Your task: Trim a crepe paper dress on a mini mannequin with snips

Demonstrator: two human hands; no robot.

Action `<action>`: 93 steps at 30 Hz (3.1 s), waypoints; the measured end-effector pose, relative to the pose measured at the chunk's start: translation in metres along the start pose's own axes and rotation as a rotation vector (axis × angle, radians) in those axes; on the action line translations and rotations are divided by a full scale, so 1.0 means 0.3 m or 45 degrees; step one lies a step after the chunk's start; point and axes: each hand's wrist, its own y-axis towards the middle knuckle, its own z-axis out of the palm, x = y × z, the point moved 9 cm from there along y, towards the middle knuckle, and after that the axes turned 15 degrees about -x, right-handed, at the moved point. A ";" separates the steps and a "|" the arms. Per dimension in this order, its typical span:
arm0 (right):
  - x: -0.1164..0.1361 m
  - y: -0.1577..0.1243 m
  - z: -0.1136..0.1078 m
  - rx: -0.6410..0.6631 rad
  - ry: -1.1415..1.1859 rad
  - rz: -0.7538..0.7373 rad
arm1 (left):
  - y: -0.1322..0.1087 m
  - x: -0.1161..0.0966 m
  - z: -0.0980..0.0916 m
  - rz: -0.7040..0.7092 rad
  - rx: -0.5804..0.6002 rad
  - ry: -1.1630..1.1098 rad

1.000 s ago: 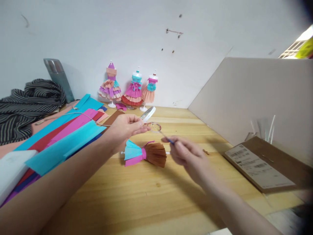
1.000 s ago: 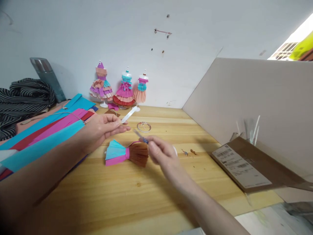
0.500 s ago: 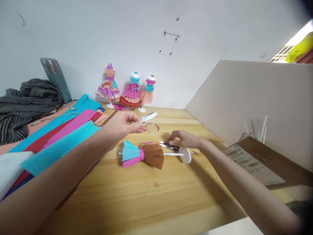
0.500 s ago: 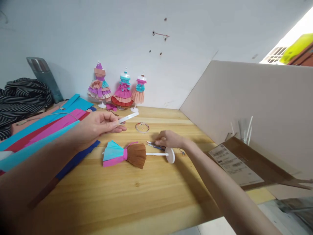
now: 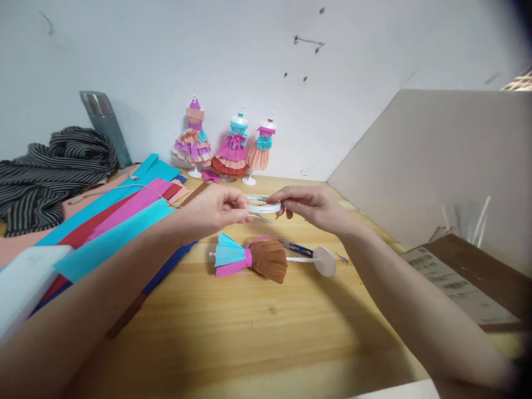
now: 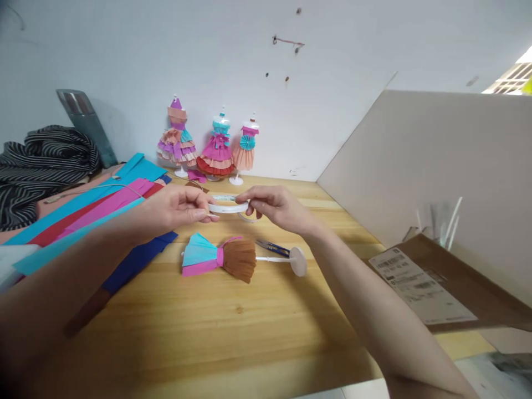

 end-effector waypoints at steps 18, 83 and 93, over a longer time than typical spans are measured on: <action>-0.221 0.044 0.299 0.518 -0.601 0.000 | 0.043 0.069 -0.121 -0.078 -0.051 0.352; 0.045 -0.119 0.331 0.274 -0.448 -0.141 | -0.247 0.278 -0.131 -0.352 -0.311 0.395; 0.046 -0.121 0.302 0.128 -0.388 -0.184 | -0.293 0.340 -0.111 -0.471 -0.280 0.320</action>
